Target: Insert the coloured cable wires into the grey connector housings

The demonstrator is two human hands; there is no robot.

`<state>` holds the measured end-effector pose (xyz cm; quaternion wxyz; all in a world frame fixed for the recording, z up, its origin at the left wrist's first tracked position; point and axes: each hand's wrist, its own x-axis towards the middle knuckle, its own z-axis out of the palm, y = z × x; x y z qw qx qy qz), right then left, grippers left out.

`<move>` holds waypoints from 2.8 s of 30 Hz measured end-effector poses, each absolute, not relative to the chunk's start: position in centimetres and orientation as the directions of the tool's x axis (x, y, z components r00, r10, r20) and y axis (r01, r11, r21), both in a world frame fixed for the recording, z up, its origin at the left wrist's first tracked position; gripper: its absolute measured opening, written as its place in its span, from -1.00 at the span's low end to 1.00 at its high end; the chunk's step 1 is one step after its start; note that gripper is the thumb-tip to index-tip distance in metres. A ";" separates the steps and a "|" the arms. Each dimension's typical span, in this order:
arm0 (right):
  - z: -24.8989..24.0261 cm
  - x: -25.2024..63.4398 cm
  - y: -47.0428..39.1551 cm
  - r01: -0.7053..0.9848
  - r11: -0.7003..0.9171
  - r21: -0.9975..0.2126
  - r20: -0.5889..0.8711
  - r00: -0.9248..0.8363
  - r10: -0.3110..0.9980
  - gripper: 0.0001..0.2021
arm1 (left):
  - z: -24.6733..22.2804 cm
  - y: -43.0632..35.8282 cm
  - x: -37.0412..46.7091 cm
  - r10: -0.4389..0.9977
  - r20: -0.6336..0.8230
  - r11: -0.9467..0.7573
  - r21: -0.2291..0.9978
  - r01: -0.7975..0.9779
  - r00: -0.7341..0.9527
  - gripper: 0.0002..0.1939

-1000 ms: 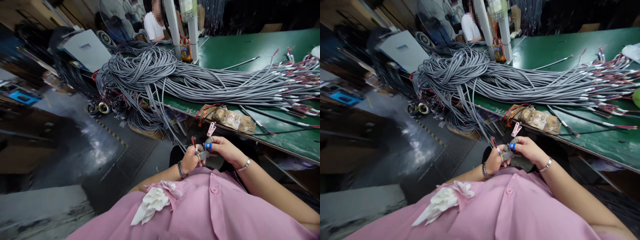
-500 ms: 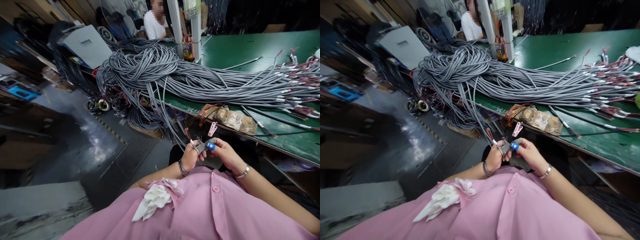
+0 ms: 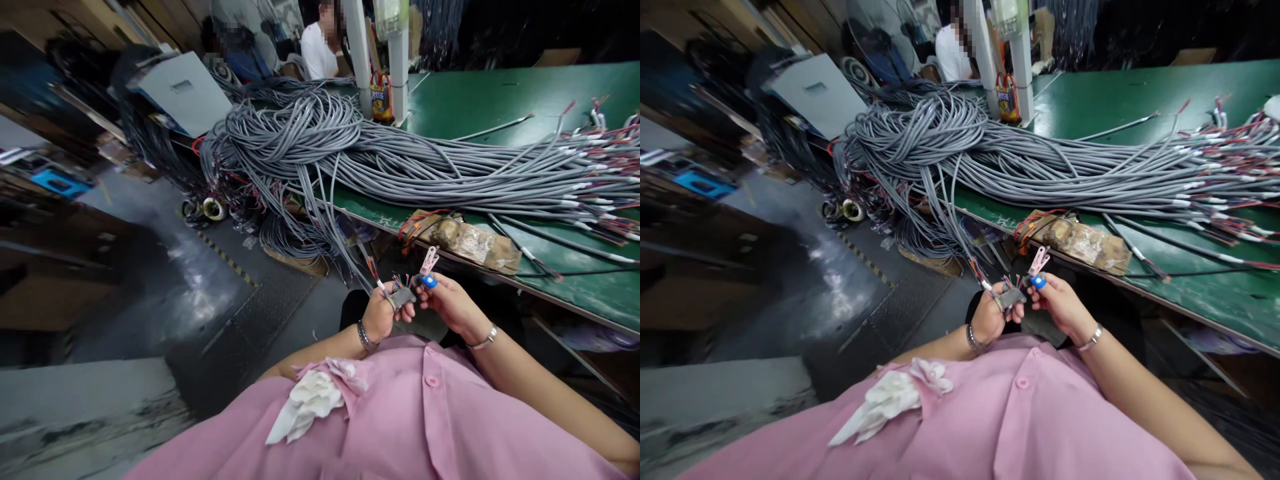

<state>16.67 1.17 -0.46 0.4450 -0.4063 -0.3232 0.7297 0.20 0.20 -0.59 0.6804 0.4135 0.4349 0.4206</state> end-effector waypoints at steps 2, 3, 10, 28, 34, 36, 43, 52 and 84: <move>-0.6 16.6 1.1 -0.379 -0.430 -0.819 -0.343 -0.278 0.897 -0.73 | -0.8 0.3 0.2 0.944 -0.247 0.296 0.927 -0.229 0.220 -0.67; -0.5 16.5 1.1 -0.346 -0.433 -0.832 -0.350 -0.277 0.895 -0.72 | -0.8 0.3 0.1 0.945 -0.247 0.294 0.929 -0.225 0.214 -0.67; 0.7 15.5 1.4 -0.173 -0.328 -0.929 -0.270 -0.289 0.918 -0.72 | -0.7 0.1 0.1 0.940 -0.217 0.261 0.954 -0.148 0.264 -0.67; -0.3 15.6 0.8 -0.383 -0.378 -0.843 -0.308 -0.232 0.923 -0.85 | -0.8 0.4 0.0 0.960 -0.263 0.281 0.913 -0.295 0.099 -0.66; -1.3 17.0 1.8 -0.558 -0.418 -0.717 -0.391 -0.174 0.904 -0.73 | -0.3 0.3 -0.3 0.964 -0.237 0.265 0.911 -0.317 0.124 -0.66; -1.2 17.4 2.3 -0.550 -0.429 -0.716 -0.398 -0.182 0.899 -0.63 | 0.2 0.5 -0.3 0.957 -0.223 0.275 0.901 -0.335 0.187 -0.67; 1.0 17.7 3.7 -0.474 -0.367 -0.800 -0.266 -0.268 0.926 -0.66 | 1.8 1.7 0.4 0.859 -0.236 0.403 0.858 -0.317 0.454 -0.63; 0.4 16.6 3.8 -0.480 -0.266 -0.836 -0.238 -0.118 0.964 -0.50 | 1.4 2.8 1.7 0.856 -0.272 0.443 0.825 -0.351 0.440 -0.70; -0.2 16.0 4.6 -0.686 -0.271 -0.676 -0.283 -0.098 0.954 -0.63 | 1.3 2.0 1.6 0.907 -0.204 0.333 0.884 -0.329 0.370 -0.65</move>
